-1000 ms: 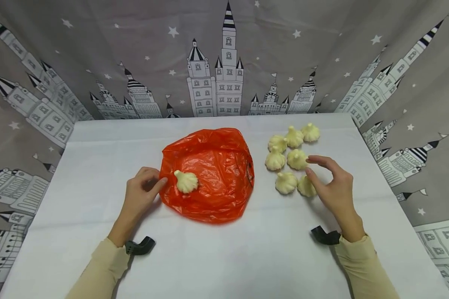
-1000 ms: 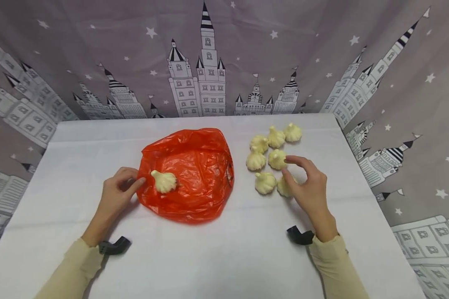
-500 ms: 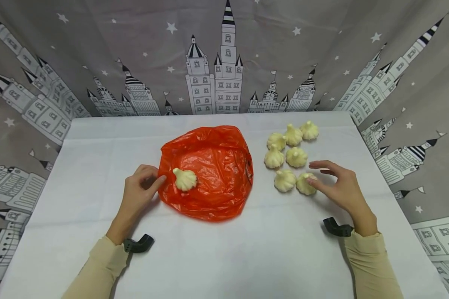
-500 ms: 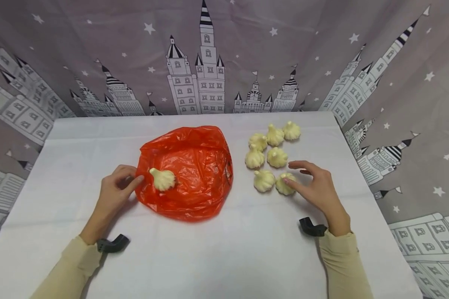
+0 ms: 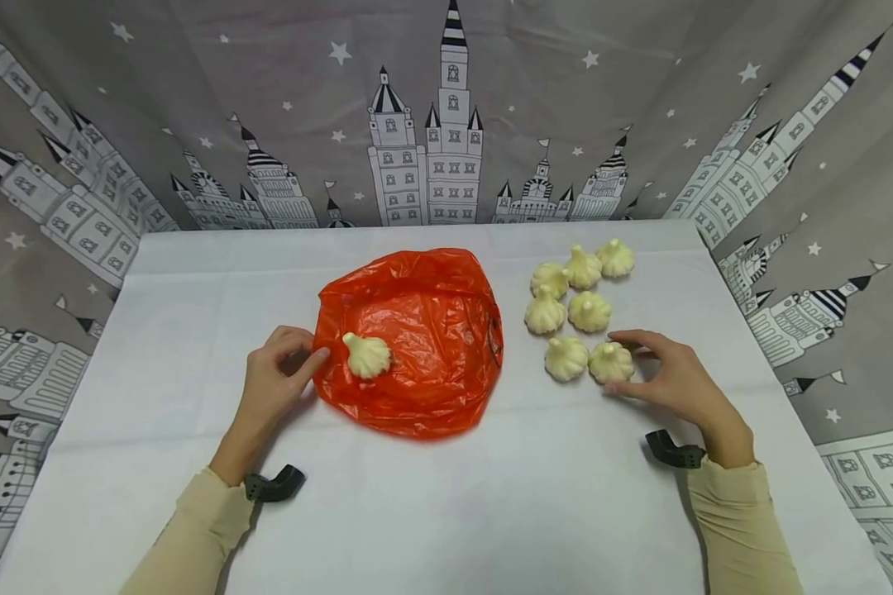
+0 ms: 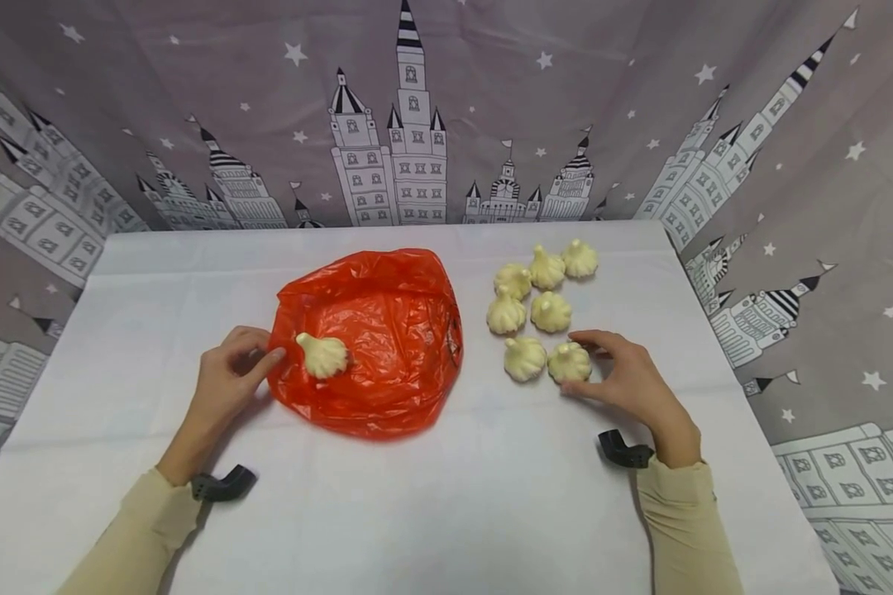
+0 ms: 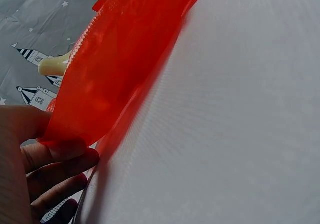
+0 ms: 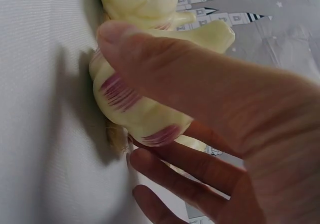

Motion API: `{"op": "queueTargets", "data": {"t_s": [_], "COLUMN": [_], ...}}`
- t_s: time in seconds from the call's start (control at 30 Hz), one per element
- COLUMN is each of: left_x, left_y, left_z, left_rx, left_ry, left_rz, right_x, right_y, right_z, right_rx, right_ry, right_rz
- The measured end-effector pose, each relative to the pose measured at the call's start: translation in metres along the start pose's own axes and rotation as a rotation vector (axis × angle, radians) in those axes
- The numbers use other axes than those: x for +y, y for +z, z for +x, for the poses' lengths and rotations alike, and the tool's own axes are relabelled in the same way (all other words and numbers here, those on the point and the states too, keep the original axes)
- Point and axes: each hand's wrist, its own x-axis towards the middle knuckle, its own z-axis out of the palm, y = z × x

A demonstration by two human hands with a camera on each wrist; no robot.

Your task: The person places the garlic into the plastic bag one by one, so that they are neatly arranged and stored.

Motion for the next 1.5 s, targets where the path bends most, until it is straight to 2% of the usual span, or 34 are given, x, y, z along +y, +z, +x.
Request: {"op": "queueTargets", "data": {"t_s": [0.17, 0.37, 0.6, 0.83, 1.13, 1.37, 1.5], "left_x": [0.003, 0.003, 0.002, 0.002, 0.012, 0.002, 0.001], "left_y": [-0.002, -0.003, -0.002, -0.001, -0.001, -0.001, -0.001], "left_z": [-0.001, -0.002, -0.002, -0.001, -0.002, -0.002, -0.002], "left_rx": [-0.014, -0.014, -0.014, -0.013, 0.005, 0.000, -0.003], "left_ry": [-0.014, -0.005, -0.003, -0.001, -0.005, 0.004, 0.000], "left_rz": [0.002, 0.003, -0.004, -0.005, -0.007, -0.025, -0.027], "right_x": [0.000, -0.002, -0.005, -0.010, -0.019, -0.028, -0.034], "right_y": [0.001, -0.001, -0.004, -0.004, -0.005, -0.003, -0.001], "right_z": [0.001, 0.000, -0.002, 0.001, 0.004, 0.011, 0.016], "right_rx": [0.018, 0.091, 0.224, 0.304, 0.340, 0.336, 0.335], "right_ry": [-0.034, -0.067, -0.104, -0.149, -0.169, -0.187, -0.195], "right_rz": [-0.009, -0.034, 0.052, 0.079, 0.025, 0.050, 0.034]}}
